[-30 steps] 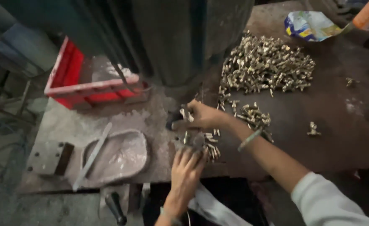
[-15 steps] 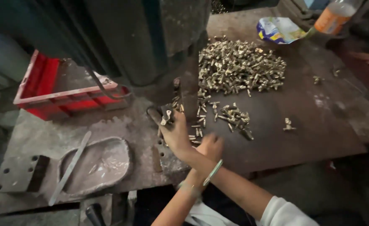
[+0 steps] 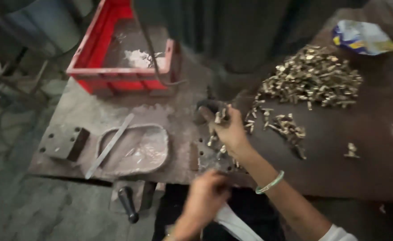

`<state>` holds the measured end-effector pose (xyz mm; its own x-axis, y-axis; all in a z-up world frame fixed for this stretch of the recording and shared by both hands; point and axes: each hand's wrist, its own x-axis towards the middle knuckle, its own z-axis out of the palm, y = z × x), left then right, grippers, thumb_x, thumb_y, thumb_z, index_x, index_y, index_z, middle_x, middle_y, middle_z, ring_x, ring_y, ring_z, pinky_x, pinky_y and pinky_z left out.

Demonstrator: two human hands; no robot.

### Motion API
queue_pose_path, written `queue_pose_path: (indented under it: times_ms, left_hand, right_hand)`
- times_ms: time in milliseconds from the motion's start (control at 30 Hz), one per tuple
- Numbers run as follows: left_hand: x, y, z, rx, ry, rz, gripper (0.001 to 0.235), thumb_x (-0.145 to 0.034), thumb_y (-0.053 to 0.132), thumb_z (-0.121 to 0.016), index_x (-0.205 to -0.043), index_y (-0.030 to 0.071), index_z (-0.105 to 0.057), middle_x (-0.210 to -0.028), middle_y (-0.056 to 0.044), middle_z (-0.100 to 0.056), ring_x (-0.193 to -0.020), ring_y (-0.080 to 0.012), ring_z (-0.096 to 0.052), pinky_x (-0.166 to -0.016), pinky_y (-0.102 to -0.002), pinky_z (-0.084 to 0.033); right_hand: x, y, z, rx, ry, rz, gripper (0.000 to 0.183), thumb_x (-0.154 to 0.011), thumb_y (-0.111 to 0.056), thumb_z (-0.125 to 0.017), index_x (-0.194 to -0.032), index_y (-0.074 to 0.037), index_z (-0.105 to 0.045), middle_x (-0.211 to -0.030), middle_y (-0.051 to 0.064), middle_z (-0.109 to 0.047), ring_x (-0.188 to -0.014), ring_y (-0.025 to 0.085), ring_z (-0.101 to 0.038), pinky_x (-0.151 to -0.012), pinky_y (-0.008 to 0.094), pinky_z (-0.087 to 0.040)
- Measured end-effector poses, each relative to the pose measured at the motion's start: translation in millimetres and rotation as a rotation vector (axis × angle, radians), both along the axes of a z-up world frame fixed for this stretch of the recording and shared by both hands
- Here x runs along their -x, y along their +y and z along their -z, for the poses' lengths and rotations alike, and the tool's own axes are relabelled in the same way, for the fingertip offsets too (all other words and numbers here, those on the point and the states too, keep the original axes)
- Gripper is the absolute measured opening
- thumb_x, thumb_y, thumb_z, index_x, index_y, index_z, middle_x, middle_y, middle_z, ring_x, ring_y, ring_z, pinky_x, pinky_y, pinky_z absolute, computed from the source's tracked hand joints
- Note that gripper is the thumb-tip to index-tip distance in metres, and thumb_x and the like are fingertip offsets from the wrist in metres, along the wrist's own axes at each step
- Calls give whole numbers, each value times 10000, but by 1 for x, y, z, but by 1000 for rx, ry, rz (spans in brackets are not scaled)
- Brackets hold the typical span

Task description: The person picks up small brass fittings one at a time from a pile on the workbench, holds each under a running drill press to drill it, dips the drilled fitting into a tray of liquid, and places it with the finished pieces on the table.

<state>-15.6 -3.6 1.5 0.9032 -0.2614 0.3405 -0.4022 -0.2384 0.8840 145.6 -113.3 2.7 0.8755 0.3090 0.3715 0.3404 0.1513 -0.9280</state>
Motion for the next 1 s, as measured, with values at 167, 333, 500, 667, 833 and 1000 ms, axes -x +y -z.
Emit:
queue_pose_path:
  times_ms: [167,333,500,667,833,1000]
  left_hand:
    - [-10,108,-49,-250,27,-491,184,-796,19,-716,-978,43,-727,-988,-103,-714,-842,-286,-742,-730,-366,-587]
    - [-44,137,-17,-439,-22,-582,167,-797,44,-721,-962,37,-740,-962,-120,-713,-876,-341,-699,-756,-413,-544]
    - [-52,136,8,-487,-16,-542,132,-779,61,-753,-909,61,-771,-940,-127,-729,-872,-341,-703,-775,-414,-542]
    - [-49,160,11,323,513,-493,206,-834,96,-784,-1008,-12,-803,-903,-74,-800,-814,-130,-727,-752,-271,-569]
    - [-23,109,18,569,598,-374,188,-839,66,-773,-996,-37,-767,-904,-63,-790,-808,-114,-728,-743,-262,-581]
    - [-8,35,20,366,472,-345,151,-834,49,-803,-976,4,-780,-884,-50,-813,-798,-96,-751,-731,-243,-608]
  right_hand:
    - [30,15,-20,-92,311,331,180,-968,-203,-751,-996,-52,-658,-637,1,-551,-469,90,-479,-436,286,-379]
    - [27,9,-30,-107,310,338,210,-953,-198,-749,-1016,-38,-629,-614,-9,-525,-477,87,-485,-416,282,-363]
    - [36,10,-44,-100,325,341,215,-966,-242,-713,-1038,-51,-647,-579,-14,-517,-442,76,-451,-403,269,-343]
    - [41,10,-40,-64,346,273,230,-976,-255,-706,-970,-30,-655,-562,-5,-508,-420,90,-436,-404,271,-333]
    - [35,0,-33,-43,376,253,244,-969,-249,-721,-1061,-27,-678,-581,-12,-517,-460,78,-442,-419,268,-335]
    - [37,-3,-46,-39,298,261,298,-960,-251,-734,-1156,-35,-676,-686,-37,-582,-542,55,-486,-475,260,-395]
